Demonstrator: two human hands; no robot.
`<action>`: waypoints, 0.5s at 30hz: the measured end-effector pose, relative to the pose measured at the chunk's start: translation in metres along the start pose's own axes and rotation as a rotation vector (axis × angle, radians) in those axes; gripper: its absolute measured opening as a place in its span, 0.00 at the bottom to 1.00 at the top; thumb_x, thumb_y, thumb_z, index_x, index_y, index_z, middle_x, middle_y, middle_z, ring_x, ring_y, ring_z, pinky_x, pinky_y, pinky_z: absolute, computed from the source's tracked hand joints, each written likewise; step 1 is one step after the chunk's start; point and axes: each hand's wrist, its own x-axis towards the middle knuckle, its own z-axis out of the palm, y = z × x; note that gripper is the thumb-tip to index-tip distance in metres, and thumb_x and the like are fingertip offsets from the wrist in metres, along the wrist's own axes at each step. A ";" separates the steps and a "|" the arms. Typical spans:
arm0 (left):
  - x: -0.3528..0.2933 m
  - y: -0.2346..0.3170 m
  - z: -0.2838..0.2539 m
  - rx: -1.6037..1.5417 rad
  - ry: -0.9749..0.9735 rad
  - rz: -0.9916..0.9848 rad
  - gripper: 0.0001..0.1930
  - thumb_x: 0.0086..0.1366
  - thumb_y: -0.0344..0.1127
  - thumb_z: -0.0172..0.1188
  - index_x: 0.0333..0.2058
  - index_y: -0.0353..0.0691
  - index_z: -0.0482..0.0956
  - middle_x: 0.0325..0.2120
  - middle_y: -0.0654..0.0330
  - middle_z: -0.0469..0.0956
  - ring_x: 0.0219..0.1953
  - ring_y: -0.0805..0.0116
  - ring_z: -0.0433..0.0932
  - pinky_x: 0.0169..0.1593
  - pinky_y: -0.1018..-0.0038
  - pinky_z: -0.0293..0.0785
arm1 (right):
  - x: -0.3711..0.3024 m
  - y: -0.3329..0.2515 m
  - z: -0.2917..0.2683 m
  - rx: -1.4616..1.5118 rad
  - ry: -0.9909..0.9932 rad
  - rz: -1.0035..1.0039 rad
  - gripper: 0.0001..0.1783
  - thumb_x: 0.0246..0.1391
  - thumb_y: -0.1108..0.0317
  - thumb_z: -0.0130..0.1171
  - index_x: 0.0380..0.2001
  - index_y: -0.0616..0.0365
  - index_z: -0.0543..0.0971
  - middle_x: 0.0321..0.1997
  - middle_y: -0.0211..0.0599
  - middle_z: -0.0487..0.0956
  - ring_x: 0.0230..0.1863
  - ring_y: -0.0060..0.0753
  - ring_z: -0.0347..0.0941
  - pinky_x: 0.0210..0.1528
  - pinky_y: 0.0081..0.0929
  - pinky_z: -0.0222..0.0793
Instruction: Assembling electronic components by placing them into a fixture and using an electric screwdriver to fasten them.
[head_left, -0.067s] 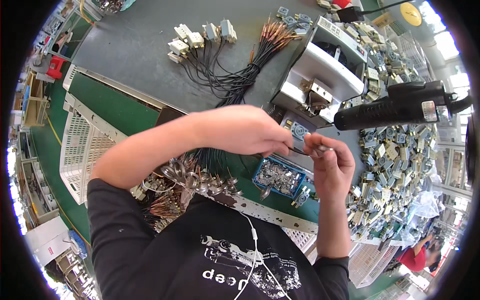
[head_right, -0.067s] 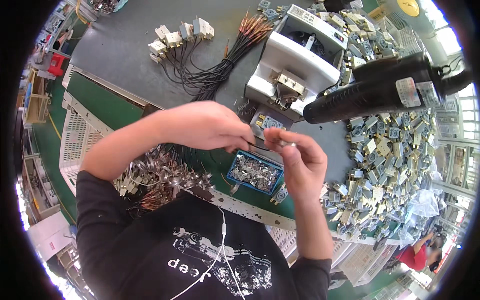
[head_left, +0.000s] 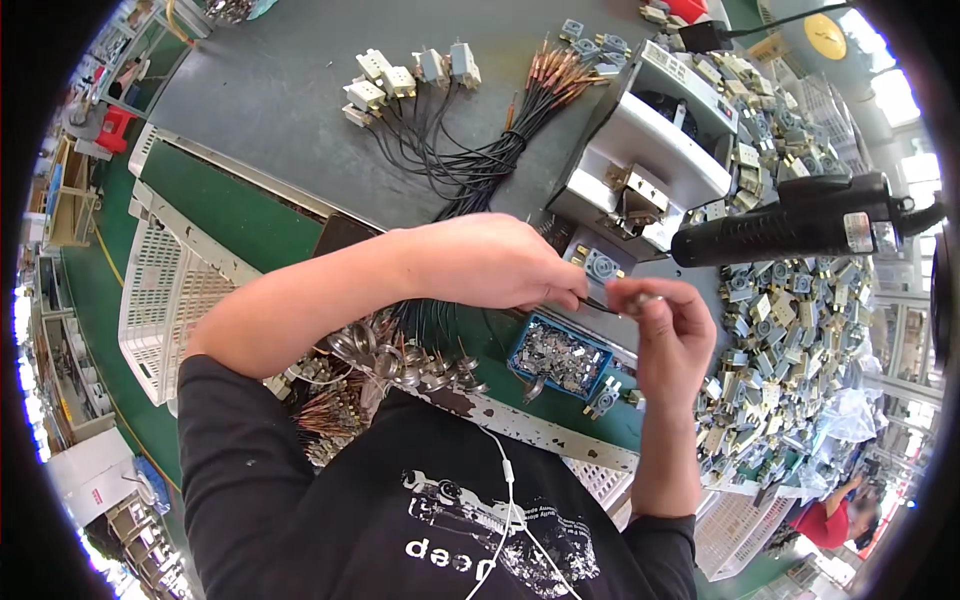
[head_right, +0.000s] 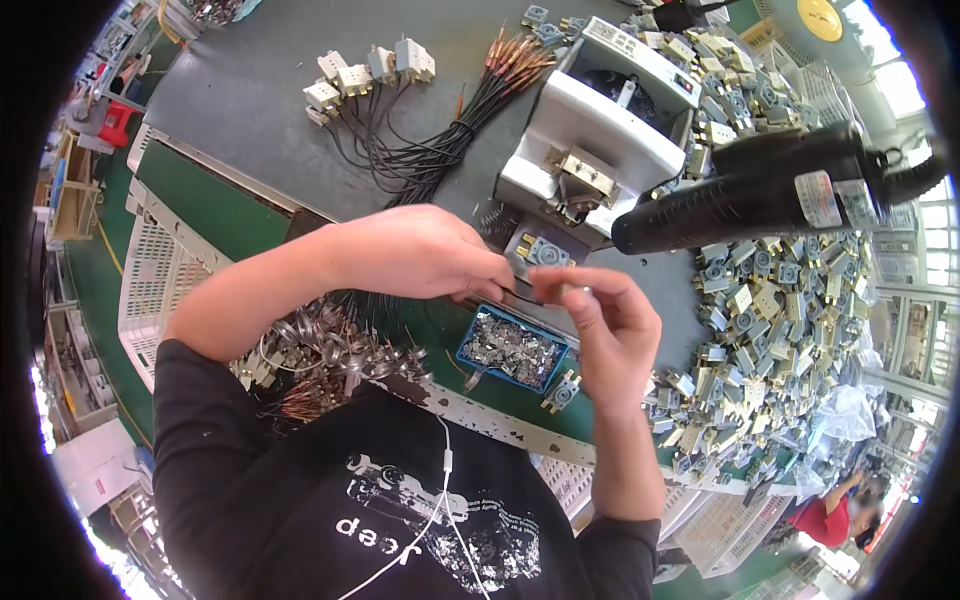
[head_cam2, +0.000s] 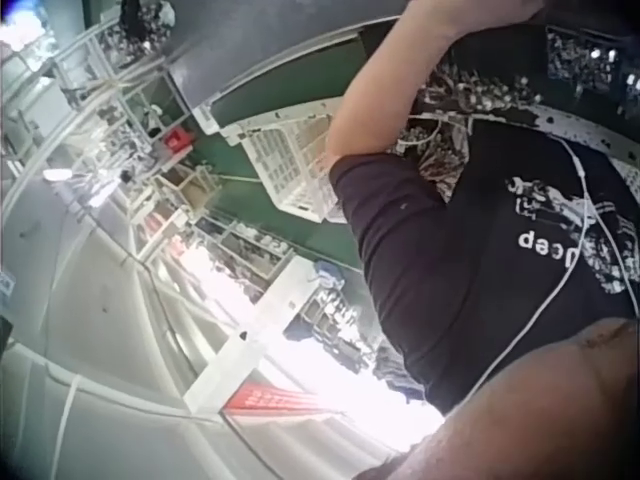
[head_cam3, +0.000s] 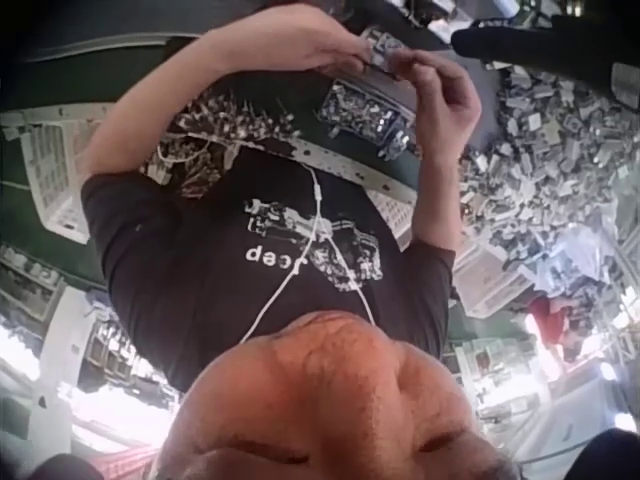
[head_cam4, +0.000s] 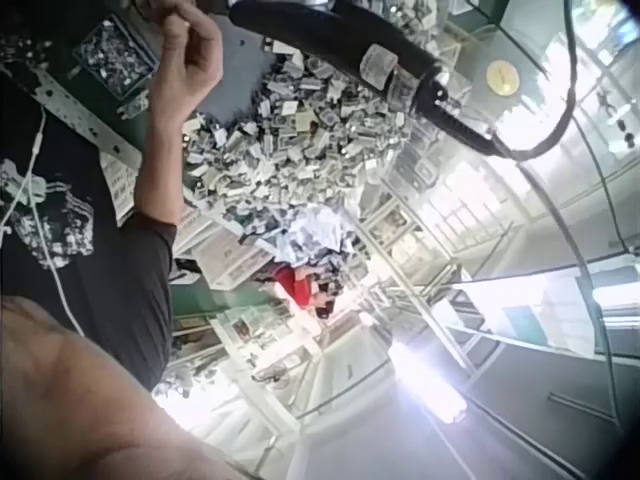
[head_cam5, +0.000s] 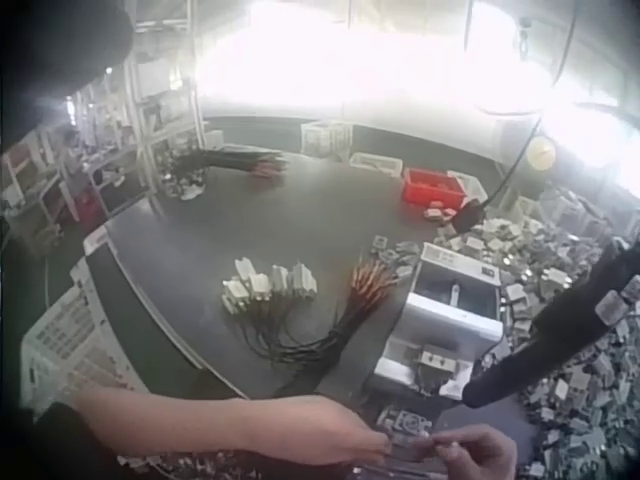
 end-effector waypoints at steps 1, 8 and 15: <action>-0.001 -0.005 -0.003 0.141 0.064 0.097 0.07 0.62 0.35 0.60 0.39 0.44 0.80 0.25 0.60 0.80 0.31 0.56 0.81 0.34 0.62 0.77 | 0.006 -0.008 -0.005 0.002 -0.007 0.001 0.13 0.63 0.69 0.62 0.45 0.69 0.79 0.44 0.48 0.84 0.47 0.41 0.82 0.53 0.35 0.76; -0.007 -0.011 0.008 0.323 0.163 0.207 0.05 0.60 0.35 0.61 0.35 0.44 0.79 0.24 0.59 0.78 0.30 0.57 0.81 0.31 0.63 0.76 | 0.001 -0.002 -0.018 -0.516 -0.374 0.326 0.11 0.63 0.73 0.61 0.47 0.64 0.78 0.43 0.44 0.84 0.41 0.29 0.80 0.48 0.27 0.75; 0.005 0.005 0.012 0.394 0.276 0.144 0.12 0.60 0.43 0.66 0.31 0.41 0.75 0.21 0.61 0.76 0.27 0.57 0.80 0.30 0.64 0.76 | -0.024 0.007 0.008 -0.286 0.104 0.083 0.23 0.64 0.76 0.59 0.62 0.64 0.72 0.43 0.43 0.82 0.44 0.29 0.80 0.48 0.27 0.76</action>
